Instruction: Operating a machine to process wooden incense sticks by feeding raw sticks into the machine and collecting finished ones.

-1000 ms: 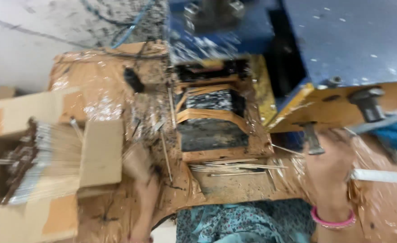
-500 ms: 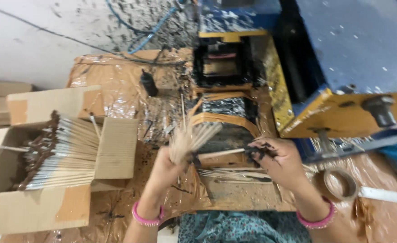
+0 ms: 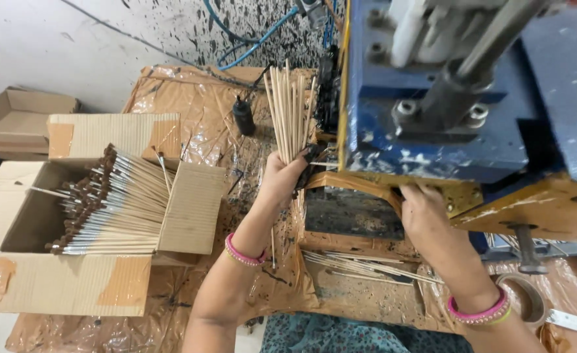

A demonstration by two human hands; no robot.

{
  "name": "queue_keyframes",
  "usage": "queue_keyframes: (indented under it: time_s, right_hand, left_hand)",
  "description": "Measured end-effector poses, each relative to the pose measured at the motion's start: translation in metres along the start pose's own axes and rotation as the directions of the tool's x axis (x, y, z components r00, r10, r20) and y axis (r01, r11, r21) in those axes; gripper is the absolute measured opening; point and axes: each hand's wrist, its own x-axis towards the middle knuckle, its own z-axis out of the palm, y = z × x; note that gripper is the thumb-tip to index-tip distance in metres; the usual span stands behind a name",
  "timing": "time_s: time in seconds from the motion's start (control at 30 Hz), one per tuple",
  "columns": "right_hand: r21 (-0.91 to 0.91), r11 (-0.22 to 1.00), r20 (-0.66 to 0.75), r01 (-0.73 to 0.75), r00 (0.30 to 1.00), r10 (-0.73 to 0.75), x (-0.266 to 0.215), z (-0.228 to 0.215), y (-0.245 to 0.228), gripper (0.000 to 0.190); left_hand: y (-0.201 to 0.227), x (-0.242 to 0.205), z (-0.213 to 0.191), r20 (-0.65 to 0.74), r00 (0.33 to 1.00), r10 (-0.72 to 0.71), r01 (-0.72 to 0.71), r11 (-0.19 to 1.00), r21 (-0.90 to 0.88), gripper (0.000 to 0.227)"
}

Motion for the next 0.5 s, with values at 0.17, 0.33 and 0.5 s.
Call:
queue_keyframes:
  time_s: [0.17, 0.33, 0.5]
  right_hand:
    - [0.018, 0.978, 0.141, -0.209, 0.969, 0.205, 0.025, -0.034, -0.032, 0.014]
    - [-0.156, 0.988, -0.077, -0.017, 0.997, 0.005, 0.020, -0.096, -0.088, 0.016]
    - [-0.352, 0.934, -0.284, -0.059, 0.958, -0.047, -0.064, -0.116, -0.023, 0.019]
  left_hand:
    - [0.030, -0.014, 0.018, -0.013, 0.998, -0.069, 0.068, 0.993, -0.097, 0.007]
    - [0.017, -0.033, 0.008, -0.094, 0.995, 0.023, -0.017, 0.998, 0.068, 0.007]
    - [-0.024, -0.100, -0.036, -0.196, 0.962, 0.192, -0.121, 0.937, 0.326, 0.007]
